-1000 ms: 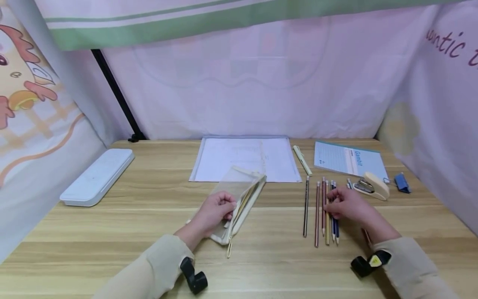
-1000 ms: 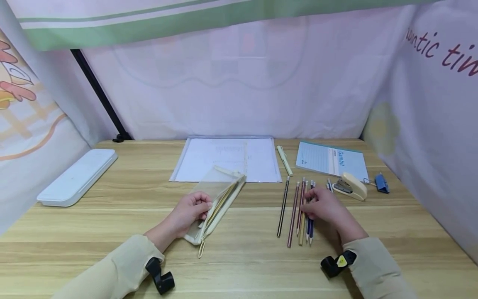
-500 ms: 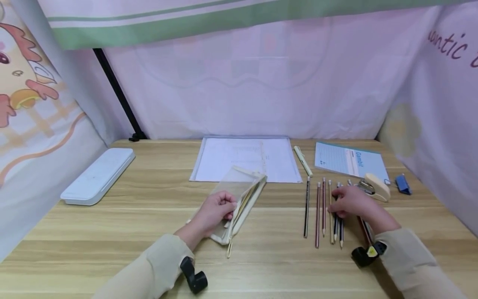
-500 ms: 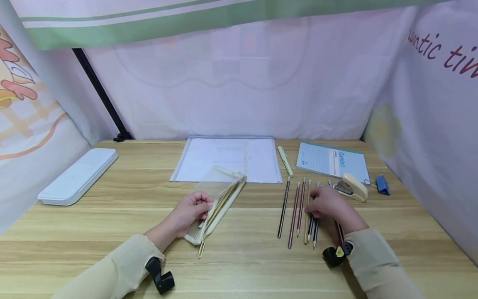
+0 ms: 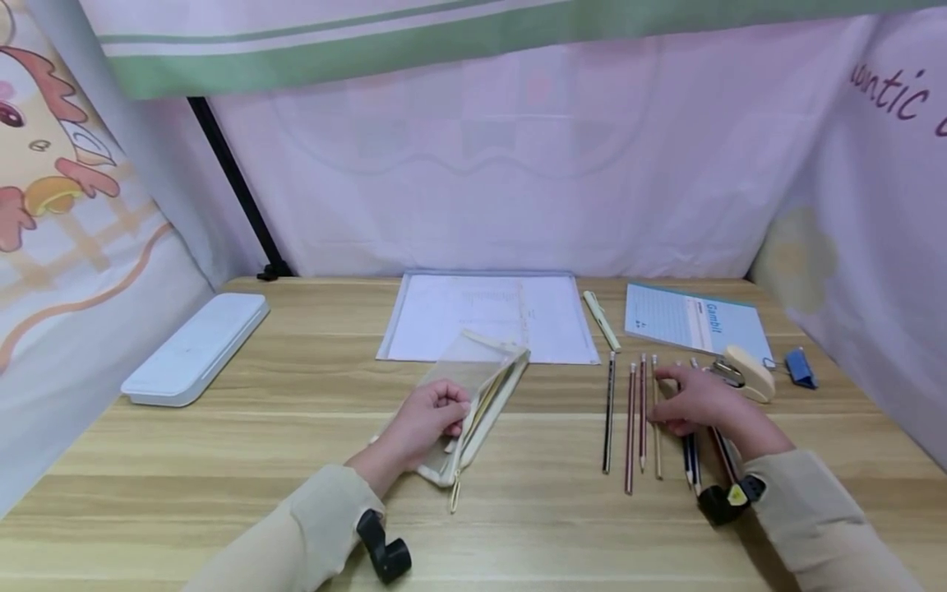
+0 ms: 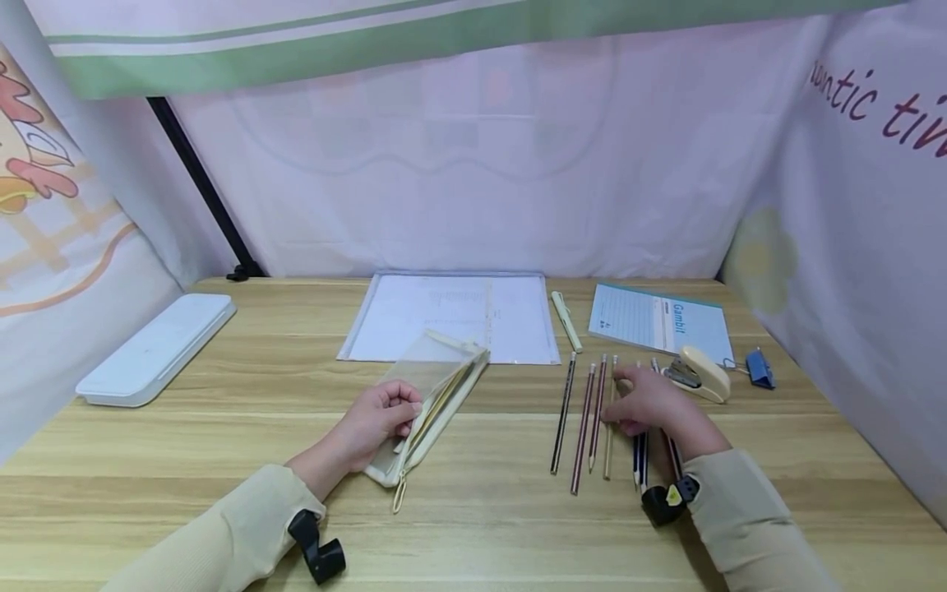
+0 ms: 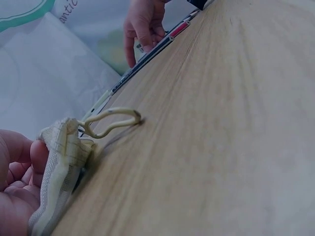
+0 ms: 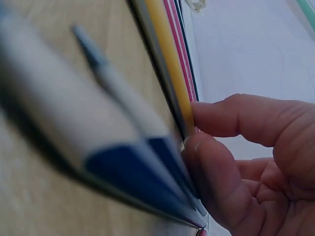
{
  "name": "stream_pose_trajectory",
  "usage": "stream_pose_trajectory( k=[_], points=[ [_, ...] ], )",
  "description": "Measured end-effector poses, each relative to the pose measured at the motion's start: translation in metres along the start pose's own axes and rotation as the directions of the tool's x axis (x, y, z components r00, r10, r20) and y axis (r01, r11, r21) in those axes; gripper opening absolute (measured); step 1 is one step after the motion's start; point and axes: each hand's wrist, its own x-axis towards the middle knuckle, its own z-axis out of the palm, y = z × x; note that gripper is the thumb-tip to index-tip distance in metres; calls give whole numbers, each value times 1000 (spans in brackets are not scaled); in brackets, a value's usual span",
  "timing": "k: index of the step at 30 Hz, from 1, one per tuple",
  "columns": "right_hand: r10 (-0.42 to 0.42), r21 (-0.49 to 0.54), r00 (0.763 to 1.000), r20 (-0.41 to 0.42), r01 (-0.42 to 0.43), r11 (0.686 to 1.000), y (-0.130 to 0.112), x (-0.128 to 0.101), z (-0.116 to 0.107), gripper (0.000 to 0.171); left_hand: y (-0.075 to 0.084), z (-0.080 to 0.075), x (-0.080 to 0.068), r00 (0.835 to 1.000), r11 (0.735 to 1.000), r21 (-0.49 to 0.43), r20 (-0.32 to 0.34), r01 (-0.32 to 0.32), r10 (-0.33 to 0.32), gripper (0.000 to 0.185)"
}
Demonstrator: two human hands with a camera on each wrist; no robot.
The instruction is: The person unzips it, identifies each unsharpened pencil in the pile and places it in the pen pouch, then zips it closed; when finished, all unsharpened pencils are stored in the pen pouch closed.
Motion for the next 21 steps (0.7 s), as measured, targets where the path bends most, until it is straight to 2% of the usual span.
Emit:
stream_pose_trajectory(
  k=[7, 13, 16, 21],
  points=[
    [41, 7, 999, 16, -41, 999, -3, -3, 8, 80, 0, 0, -3, 1000, 1000, 9, 8, -11, 11, 5],
    [51, -8, 998, -33, -51, 999, -6, -6, 14, 80, 0, 0, -2, 1000, 1000, 8, 7, -17, 17, 4],
    [52, 43, 996, -72, -49, 998, -3, -7, 17, 78, 0, 0, -1, 1000, 1000, 7, 9, -17, 17, 4],
    [45, 200, 990, -136, -17, 980, 2, -11, 20, 70, 1, -1, 0, 1000, 1000, 13, 18, -5, 4, 5]
  ],
)
